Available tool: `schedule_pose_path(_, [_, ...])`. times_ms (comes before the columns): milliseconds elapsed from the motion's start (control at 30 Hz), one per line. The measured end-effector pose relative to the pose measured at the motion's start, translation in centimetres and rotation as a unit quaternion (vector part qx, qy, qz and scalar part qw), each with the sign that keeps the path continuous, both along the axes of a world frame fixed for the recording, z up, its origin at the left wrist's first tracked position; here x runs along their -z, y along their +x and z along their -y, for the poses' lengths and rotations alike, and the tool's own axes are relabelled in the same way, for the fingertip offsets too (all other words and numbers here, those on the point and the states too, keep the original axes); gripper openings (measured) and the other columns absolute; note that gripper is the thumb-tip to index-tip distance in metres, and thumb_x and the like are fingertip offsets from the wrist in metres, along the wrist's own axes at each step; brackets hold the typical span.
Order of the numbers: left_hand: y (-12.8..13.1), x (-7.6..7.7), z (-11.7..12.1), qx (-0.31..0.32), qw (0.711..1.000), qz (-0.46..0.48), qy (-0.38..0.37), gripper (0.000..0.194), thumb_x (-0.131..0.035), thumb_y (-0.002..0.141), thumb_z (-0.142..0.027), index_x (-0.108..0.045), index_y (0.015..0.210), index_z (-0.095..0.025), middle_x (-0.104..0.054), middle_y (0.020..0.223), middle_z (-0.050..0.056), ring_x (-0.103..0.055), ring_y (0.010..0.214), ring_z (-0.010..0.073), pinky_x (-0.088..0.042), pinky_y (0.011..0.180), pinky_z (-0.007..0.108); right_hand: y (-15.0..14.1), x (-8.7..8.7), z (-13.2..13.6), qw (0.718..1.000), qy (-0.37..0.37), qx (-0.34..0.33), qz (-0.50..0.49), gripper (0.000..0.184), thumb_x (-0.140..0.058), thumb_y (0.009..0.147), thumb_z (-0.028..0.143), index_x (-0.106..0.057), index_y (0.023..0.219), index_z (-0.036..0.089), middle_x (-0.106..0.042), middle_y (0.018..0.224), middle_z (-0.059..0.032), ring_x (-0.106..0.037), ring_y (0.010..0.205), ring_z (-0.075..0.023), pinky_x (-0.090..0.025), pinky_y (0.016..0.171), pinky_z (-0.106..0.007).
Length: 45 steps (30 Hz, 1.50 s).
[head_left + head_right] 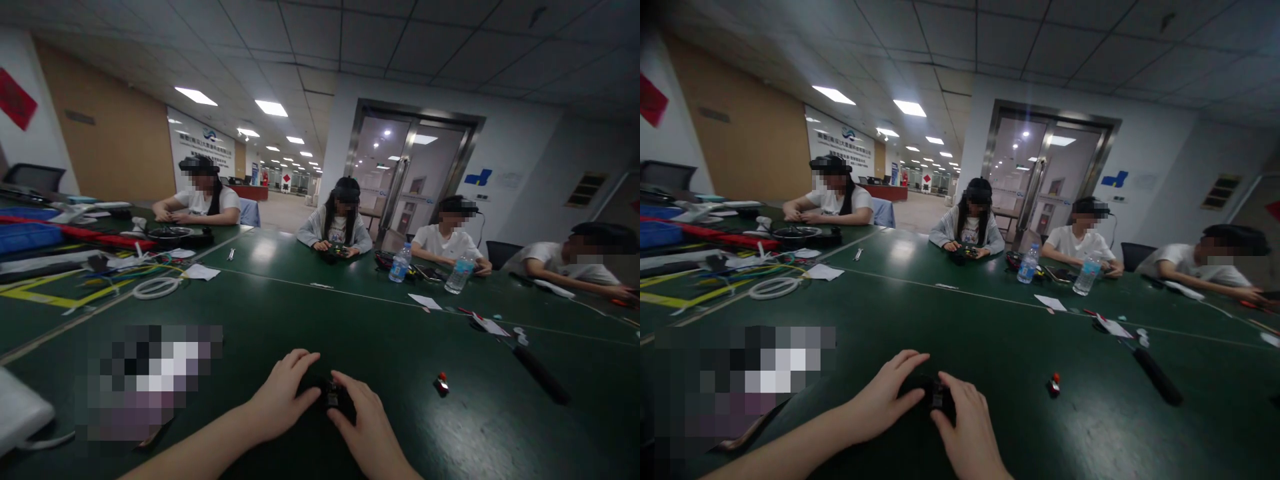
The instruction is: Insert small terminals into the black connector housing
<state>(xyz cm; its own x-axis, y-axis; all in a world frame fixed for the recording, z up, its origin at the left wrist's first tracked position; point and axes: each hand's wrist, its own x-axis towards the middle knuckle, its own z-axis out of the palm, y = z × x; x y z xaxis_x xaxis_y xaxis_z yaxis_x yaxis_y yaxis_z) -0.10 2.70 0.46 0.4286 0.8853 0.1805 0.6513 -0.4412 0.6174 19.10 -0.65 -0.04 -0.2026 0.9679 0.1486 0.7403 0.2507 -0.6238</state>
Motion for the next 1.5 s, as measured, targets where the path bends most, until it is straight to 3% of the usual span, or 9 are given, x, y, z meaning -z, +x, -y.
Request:
schedule_pose_path(100, [-1.0, -1.7, -0.6, -0.116, 0.989, -0.077, 0.044, 0.046, -0.045, 0.081, -0.034, -0.035, 0.125, -0.025, -0.038, 0.127, 0.005, -0.038, 0.115, 0.0207, -0.033, 0.094, 0.033, 0.2, 0.3, -0.3, 1.000, -0.013, -0.002, -0.004, 0.047, -0.052, 0.072, 0.026, -0.045, 0.119, 0.028, -0.055, 0.116, -0.0034, -0.047, 0.109, -0.0218, -0.033, 0.094, -0.039])
schedule_pose_path(200, [-2.9, -3.1, -1.0, -0.170, 0.977, -0.119, 0.044, 0.046, -0.045, 0.079, -0.035, -0.037, 0.123, -0.024, -0.040, 0.127, 0.006, -0.038, 0.115, 0.0230, -0.033, 0.092, 0.037, 0.2, 0.4, -0.7, 0.999, -0.045, 0.002, 0.003, 0.048, -0.051, 0.073, 0.031, -0.043, 0.120, 0.027, -0.054, 0.117, -0.0040, -0.046, 0.110, -0.0224, -0.033, 0.094, -0.040])
schedule_pose_path(400, [-6.5, -3.0, -0.6, -0.286, 0.940, -0.186, 0.018, 0.051, -0.044, 0.077, -0.036, -0.037, 0.124, -0.018, -0.033, 0.133, 0.015, -0.031, 0.118, 0.0333, -0.030, 0.089, 0.053, 0.5, 0.4, -1.1, 0.997, -0.075, -0.002, 0.031, 0.052, -0.047, 0.074, 0.036, -0.039, 0.124, 0.025, -0.052, 0.121, -0.0042, -0.044, 0.113, -0.0227, -0.031, 0.096, -0.038])
schedule_pose_path(633, [-7.6, -2.0, -1.4, -0.325, 0.924, -0.200, -0.007, 0.052, -0.041, 0.079, -0.044, -0.037, 0.125, -0.019, -0.030, 0.135, 0.015, -0.030, 0.120, 0.0343, -0.034, 0.084, 0.055, 1.0, 1.2, -1.7, 0.996, -0.082, -0.012, 0.035, 0.056, -0.048, 0.073, 0.038, -0.035, 0.126, 0.024, -0.050, 0.123, -0.0053, -0.044, 0.114, -0.0225, -0.032, 0.096, -0.039])
schedule_pose_path(1033, [-7.2, -1.7, -2.3, -0.341, 0.921, -0.189, 0.002, 0.051, -0.039, 0.081, -0.042, -0.036, 0.125, -0.016, -0.028, 0.136, 0.018, -0.022, 0.123, 0.0366, -0.032, 0.083, 0.058, 0.9, 0.7, -1.7, 0.994, -0.107, -0.009, 0.036, 0.057, -0.049, 0.072, 0.038, -0.035, 0.126, 0.025, -0.050, 0.124, -0.0049, -0.043, 0.115, -0.0230, -0.031, 0.096, -0.041])
schedule_pose_path(1200, [-4.8, -2.7, -0.8, -0.277, 0.943, -0.182, 0.028, 0.053, -0.039, 0.081, -0.040, -0.034, 0.128, -0.015, -0.025, 0.137, 0.018, -0.016, 0.126, 0.0350, -0.015, 0.094, 0.060, 0.7, 0.6, -1.4, 0.995, -0.093, -0.003, 0.029, 0.055, -0.050, 0.072, 0.036, -0.038, 0.124, 0.025, -0.052, 0.121, -0.0043, -0.044, 0.114, -0.0226, -0.031, 0.096, -0.040])
schedule_pose_path(1333, [-1.5, -3.1, 0.8, -0.134, 0.978, -0.162, 0.016, 0.057, -0.049, 0.075, -0.045, -0.036, 0.127, -0.027, -0.031, 0.137, 0.006, -0.025, 0.126, 0.0252, -0.022, 0.101, 0.043, 0.6, 1.0, -1.4, 0.998, -0.056, -0.010, 0.021, 0.052, -0.049, 0.072, 0.034, -0.040, 0.122, 0.023, -0.054, 0.118, -0.0054, -0.046, 0.111, -0.0214, -0.031, 0.096, -0.038])
schedule_pose_path(1400, [-0.1, -2.9, 1.2, -0.024, 0.993, -0.111, -0.040, 0.070, -0.057, 0.070, -0.045, -0.030, 0.131, -0.023, -0.025, 0.140, 0.008, -0.022, 0.127, 0.0281, -0.023, 0.102, 0.043, 0.6, 1.2, -1.5, 0.999, -0.039, -0.014, 0.014, 0.051, -0.049, 0.071, 0.031, -0.041, 0.121, 0.023, -0.055, 0.117, -0.0058, -0.047, 0.110, -0.0209, -0.031, 0.095, -0.036])
schedule_pose_path(1500, [0.8, -2.0, 0.7, 0.064, 0.993, -0.059, -0.082, 0.088, -0.069, 0.059, -0.042, -0.027, 0.132, -0.019, -0.025, 0.140, 0.011, -0.022, 0.126, 0.0307, -0.023, 0.102, 0.043, 0.5, 1.2, -1.4, 0.999, -0.030, -0.013, 0.007, 0.050, -0.049, 0.071, 0.027, -0.043, 0.120, 0.022, -0.055, 0.116, -0.0059, -0.047, 0.109, -0.0208, -0.032, 0.094, -0.035])
